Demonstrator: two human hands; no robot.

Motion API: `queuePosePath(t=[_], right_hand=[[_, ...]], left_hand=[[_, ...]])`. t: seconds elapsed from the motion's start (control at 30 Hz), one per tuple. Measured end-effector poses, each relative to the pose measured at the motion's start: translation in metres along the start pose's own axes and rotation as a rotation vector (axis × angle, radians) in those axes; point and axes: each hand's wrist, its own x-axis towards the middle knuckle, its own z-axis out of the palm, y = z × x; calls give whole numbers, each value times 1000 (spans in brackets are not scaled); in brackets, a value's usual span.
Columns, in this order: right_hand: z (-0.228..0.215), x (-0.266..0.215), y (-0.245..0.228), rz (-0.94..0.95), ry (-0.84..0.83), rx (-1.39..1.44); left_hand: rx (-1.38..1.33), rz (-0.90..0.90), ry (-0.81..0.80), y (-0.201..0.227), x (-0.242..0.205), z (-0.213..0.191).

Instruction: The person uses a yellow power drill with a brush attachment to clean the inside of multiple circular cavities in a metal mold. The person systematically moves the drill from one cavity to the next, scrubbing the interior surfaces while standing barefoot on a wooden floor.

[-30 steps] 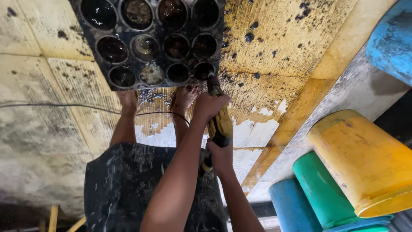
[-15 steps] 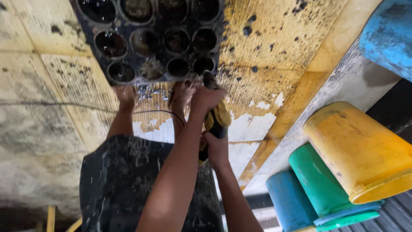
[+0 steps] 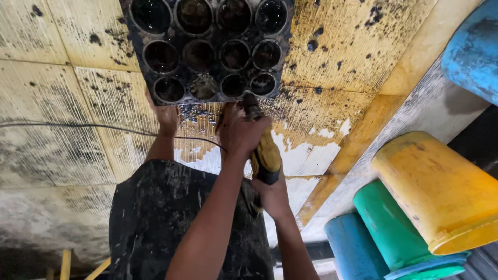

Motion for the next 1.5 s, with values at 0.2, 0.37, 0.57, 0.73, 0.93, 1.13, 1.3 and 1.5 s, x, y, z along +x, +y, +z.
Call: queuePosePath(t=[0.2, 0.37, 0.57, 0.73, 0.93, 1.13, 1.3, 1.5], right_hand=[[36, 29, 10, -166, -43, -14], [34, 33, 11, 171, -56, -25], [13, 39, 15, 189, -163, 189], [26, 39, 8, 128, 17, -73], [44, 21, -10, -7, 22, -111], [68, -22, -20, -32, -131, -49], [91, 9, -4, -6, -95, -174], [107, 6, 29, 57, -117, 8]], left_hand=[[-338, -41, -119, -13, 49, -15], [-238, -43, -34, -24, 52, -22], [-119, 29, 82, -6, 46, -11], [-190, 52, -26, -2, 48, -16], [-176, 31, -70, -7, 45, -19], [-474, -43, -147, -46, 16, -65], [-558, 56, -70, -53, 53, -86], [-333, -135, -47, -76, 69, -93]])
